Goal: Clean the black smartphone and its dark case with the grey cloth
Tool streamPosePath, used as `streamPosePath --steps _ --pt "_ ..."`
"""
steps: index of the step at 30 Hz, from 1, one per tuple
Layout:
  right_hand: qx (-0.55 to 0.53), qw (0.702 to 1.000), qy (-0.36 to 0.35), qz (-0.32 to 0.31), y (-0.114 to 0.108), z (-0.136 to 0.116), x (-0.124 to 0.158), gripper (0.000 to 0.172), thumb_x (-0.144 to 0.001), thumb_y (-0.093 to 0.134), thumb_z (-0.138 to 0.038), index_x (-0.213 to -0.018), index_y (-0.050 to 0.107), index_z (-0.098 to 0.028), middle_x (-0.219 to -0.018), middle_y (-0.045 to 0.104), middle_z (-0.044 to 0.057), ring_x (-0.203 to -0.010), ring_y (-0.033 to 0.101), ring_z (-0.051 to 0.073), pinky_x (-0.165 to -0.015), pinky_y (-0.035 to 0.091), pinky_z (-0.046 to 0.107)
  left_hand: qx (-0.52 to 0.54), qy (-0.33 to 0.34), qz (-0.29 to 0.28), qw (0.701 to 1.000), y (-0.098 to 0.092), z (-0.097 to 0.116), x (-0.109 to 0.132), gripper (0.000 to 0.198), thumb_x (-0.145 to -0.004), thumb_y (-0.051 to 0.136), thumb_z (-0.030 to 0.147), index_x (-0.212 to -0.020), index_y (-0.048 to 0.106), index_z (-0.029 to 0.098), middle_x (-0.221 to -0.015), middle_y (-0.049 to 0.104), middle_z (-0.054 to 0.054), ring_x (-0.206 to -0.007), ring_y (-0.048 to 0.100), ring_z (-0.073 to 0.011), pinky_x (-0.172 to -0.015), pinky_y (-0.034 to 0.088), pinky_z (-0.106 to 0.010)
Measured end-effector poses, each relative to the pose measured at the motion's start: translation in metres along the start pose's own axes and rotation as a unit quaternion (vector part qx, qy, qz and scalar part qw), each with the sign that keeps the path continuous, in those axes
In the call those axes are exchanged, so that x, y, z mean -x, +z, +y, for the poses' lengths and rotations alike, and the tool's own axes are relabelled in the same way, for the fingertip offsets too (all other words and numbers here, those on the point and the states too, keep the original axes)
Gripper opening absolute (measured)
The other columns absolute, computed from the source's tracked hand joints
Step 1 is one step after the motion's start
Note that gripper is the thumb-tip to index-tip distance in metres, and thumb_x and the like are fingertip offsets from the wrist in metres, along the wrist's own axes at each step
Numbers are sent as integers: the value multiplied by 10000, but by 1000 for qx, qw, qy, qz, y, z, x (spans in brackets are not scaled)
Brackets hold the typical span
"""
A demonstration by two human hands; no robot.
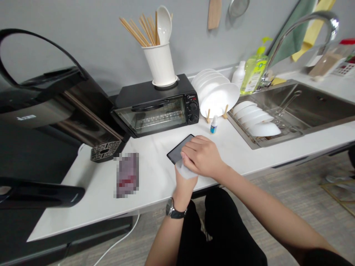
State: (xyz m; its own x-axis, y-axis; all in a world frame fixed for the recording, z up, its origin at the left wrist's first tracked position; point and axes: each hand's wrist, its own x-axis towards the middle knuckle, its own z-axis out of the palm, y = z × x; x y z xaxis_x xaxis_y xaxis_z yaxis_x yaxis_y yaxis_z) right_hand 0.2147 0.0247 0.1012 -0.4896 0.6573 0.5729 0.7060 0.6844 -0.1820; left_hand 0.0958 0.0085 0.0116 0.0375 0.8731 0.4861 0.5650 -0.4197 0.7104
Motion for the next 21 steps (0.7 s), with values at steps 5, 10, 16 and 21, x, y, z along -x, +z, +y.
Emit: streamPosePath --steps 5,10,16,21 --pt "-10 957 285 -60 -8 7 -11 492 -1056 355 -299 -730 707 -188 -716 680 79 -663 580 215 -659 385 350 -23 -22 17 999 -5 7 -1 315 -869 664 277 -585 547 205 -519 586 0 -474 575 -152 -511 450 -264" --pt "13 1000 4 8 -4 -8 -3 315 -977 492 -262 -760 711 -193 -808 702 61 -833 595 232 -889 438 396 -11 16 64 998 -1 4 4 18 -817 633 217 -818 633 198 -713 694 -30 -649 671 -194 -581 517 -279" --pt "5 963 263 -67 -12 4 -8 386 -1004 433 -246 -758 724 -184 -745 715 72 -684 608 207 -651 375 341 -14 -39 15 999 -4 9 -1 329 -858 660 290 -569 521 217 -490 569 14 -458 539 -136 -499 440 -252" --pt "36 996 77 -31 -14 -3 -7 321 -966 494 -247 -755 720 -160 -821 732 95 -834 639 245 -769 411 377 26 -13 32 999 -7 17 -3 103 -840 606 263 -756 628 209 -646 703 -11 -580 635 -165 -533 488 -247"
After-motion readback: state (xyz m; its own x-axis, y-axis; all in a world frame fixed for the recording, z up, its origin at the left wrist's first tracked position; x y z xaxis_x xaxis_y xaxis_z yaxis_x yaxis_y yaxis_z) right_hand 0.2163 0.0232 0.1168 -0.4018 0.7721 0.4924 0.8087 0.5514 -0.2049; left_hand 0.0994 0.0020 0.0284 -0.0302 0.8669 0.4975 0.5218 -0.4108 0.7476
